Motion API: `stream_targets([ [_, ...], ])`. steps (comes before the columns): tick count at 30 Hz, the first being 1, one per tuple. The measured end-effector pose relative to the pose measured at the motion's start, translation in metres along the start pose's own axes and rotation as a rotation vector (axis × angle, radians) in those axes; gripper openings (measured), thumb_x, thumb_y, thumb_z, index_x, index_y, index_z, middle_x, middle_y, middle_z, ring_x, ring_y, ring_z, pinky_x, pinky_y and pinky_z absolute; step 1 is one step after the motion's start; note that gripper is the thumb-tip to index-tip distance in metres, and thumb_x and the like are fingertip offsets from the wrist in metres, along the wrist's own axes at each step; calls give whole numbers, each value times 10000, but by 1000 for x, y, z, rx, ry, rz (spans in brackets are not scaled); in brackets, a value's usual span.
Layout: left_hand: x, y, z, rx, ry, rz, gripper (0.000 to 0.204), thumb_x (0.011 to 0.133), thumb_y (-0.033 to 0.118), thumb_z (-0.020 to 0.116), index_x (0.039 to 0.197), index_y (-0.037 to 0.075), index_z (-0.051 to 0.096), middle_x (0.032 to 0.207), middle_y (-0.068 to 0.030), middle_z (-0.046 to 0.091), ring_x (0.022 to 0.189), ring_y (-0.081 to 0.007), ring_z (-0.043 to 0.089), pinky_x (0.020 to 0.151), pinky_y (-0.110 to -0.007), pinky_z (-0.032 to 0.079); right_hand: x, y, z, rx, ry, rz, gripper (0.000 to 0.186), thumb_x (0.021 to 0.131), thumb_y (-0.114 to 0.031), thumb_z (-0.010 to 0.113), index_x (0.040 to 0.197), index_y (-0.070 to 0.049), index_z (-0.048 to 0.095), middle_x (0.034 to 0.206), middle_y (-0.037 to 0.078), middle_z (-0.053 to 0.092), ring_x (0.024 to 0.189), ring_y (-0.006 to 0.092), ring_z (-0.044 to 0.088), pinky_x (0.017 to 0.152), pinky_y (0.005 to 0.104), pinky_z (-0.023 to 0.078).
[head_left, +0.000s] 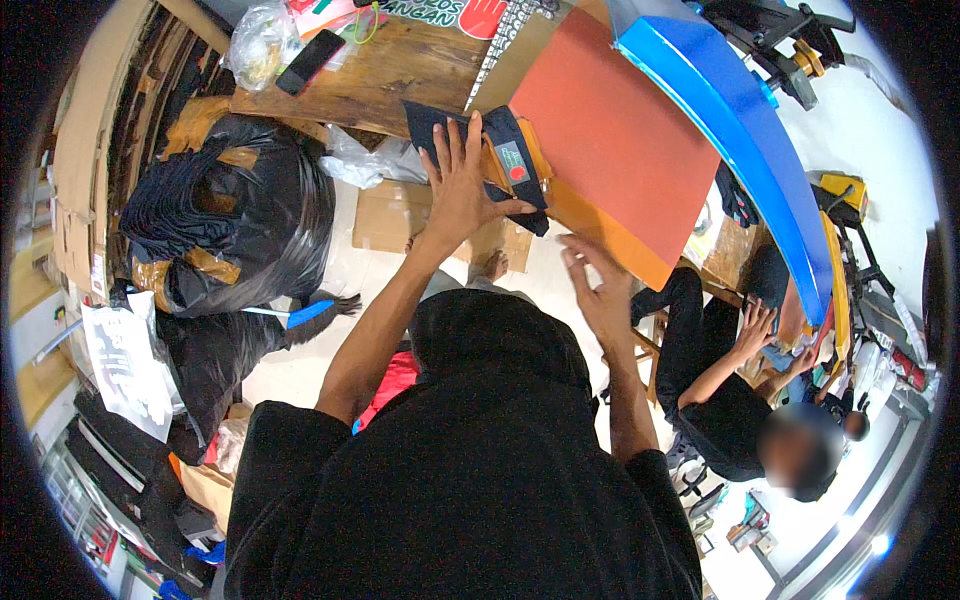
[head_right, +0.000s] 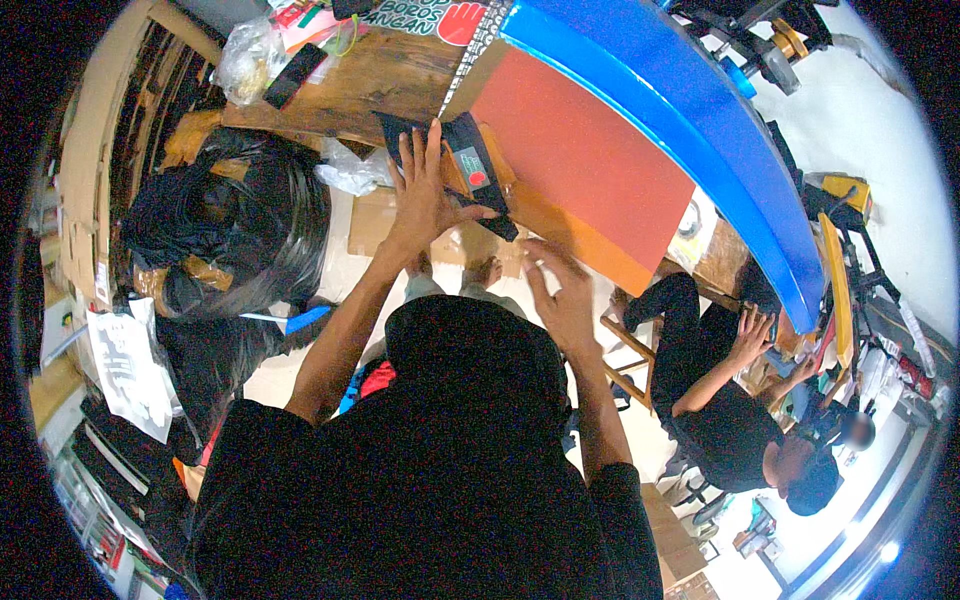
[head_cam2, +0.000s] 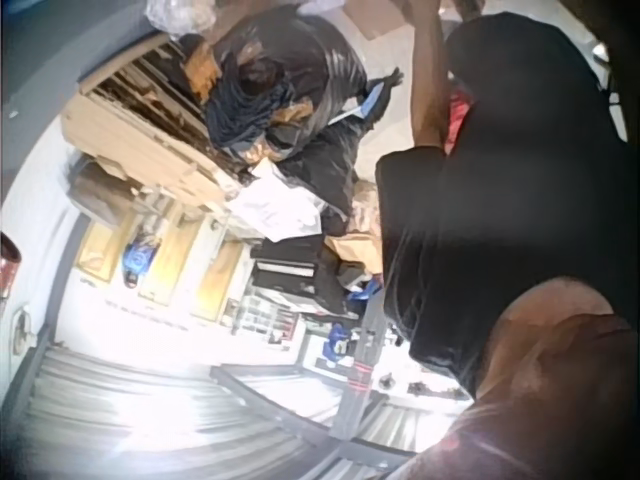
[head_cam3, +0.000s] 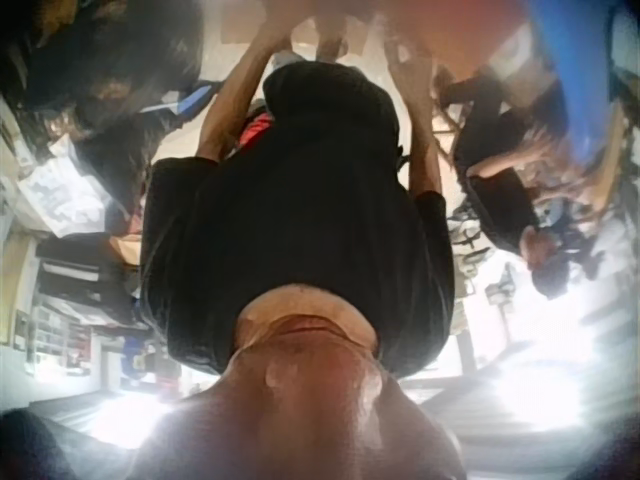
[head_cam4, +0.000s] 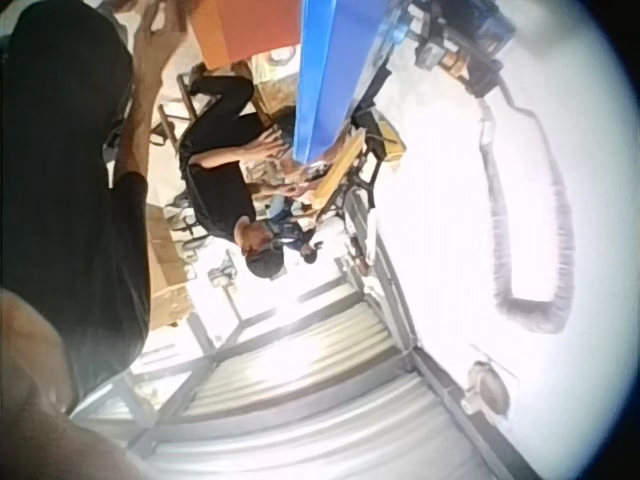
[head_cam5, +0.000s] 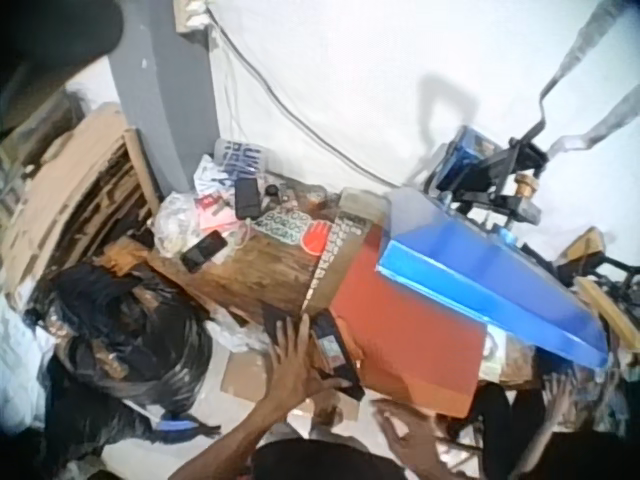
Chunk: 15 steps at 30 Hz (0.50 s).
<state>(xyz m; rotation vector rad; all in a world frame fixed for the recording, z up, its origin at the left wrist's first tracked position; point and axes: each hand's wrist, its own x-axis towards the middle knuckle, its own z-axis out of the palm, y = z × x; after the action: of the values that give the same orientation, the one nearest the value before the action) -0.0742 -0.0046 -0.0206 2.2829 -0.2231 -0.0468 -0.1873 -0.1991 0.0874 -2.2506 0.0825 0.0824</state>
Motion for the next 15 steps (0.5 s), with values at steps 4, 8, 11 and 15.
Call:
stream_targets([
  [4,1,2,2,17,-8,-5,1515,485,650,901,1599,114,23,1571,-407,99,1485,-550,2,1120,-737,5,-11,19,25,554,-230,401,493,1059,-415,441,1174,5,671,1083,97,722,857,145,644,752,280,496],
  [8,0,3,-3,23,-5,-3,1498,503,645,895,1597,102,27,1568,-405,117,1485,-549,10,1117,-740,20,18,11,18,734,-191,507,722,1057,-580,282,1190,26,650,1081,123,723,790,142,621,712,284,486],
  [11,0,-2,0,58,6,19,1478,518,614,901,1596,99,32,1564,-401,138,1487,-544,23,1122,-736,26,51,4,11,626,-247,479,888,1001,-708,196,1200,31,647,1112,178,720,958,218,688,829,337,526],
  [15,0,-1,-2,64,-11,21,1466,526,575,909,1595,88,31,1567,-385,152,1489,-538,35,1129,-727,27,85,-15,0,543,-349,501,974,956,-778,167,1165,27,673,1096,215,721,1061,288,698,918,393,531],
])
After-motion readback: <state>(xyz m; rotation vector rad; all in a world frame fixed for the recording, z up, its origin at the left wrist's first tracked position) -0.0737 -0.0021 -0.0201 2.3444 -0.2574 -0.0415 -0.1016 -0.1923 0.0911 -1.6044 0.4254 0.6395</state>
